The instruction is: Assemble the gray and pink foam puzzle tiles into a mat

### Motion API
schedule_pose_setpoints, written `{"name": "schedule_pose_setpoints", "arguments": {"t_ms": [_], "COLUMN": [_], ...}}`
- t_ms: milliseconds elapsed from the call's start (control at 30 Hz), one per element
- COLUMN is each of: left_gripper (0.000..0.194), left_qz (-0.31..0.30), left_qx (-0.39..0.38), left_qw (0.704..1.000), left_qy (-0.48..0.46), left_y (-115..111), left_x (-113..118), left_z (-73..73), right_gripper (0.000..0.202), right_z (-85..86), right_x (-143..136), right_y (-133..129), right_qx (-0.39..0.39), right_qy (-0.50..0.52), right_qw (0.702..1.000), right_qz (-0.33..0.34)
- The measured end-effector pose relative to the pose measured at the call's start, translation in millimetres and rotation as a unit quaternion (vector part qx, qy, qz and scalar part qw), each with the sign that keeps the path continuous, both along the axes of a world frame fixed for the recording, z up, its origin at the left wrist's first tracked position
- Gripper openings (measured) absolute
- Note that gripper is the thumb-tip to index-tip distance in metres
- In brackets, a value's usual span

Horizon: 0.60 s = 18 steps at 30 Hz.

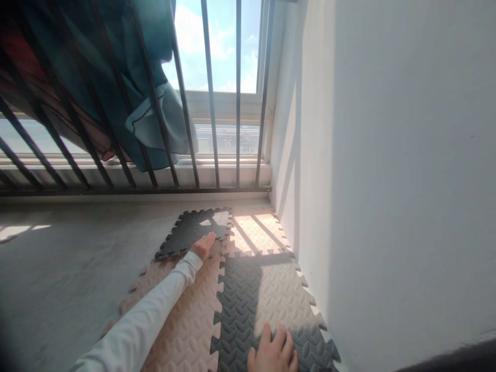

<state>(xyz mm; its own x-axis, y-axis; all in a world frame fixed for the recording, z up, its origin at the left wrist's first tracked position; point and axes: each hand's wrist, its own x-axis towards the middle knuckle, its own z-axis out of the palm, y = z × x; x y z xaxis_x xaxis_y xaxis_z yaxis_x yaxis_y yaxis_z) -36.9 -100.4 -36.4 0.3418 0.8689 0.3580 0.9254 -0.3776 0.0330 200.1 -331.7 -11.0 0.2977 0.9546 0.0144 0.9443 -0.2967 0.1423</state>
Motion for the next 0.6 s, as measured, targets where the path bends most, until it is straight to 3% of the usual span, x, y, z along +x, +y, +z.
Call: {"name": "schedule_pose_setpoints", "arguments": {"t_ms": [167, 433, 600], "left_gripper": [0.044, 0.04, 0.037], "left_qz": [0.027, 0.081, 0.105], "left_qx": [-0.139, -0.17, -0.186], "left_qw": [0.987, 0.977, 0.971], "left_qy": [0.073, 0.105, 0.11], "left_y": [-9.2, -8.9, -20.5], "left_x": [11.0, 13.7, 20.8], "left_z": [-9.4, 10.7, 14.4], "right_gripper": [0.045, 0.047, 0.048], "right_z": [1.5, 5.3, 7.1], "right_x": [2.3, 5.5, 6.0], "right_y": [-1.9, -4.8, -5.3], "right_qx": [-0.018, -0.023, -0.027], "right_qy": [0.018, 0.04, 0.048], "right_qw": [1.0, 0.999, 0.998], "right_qz": [0.006, 0.007, 0.008]}}
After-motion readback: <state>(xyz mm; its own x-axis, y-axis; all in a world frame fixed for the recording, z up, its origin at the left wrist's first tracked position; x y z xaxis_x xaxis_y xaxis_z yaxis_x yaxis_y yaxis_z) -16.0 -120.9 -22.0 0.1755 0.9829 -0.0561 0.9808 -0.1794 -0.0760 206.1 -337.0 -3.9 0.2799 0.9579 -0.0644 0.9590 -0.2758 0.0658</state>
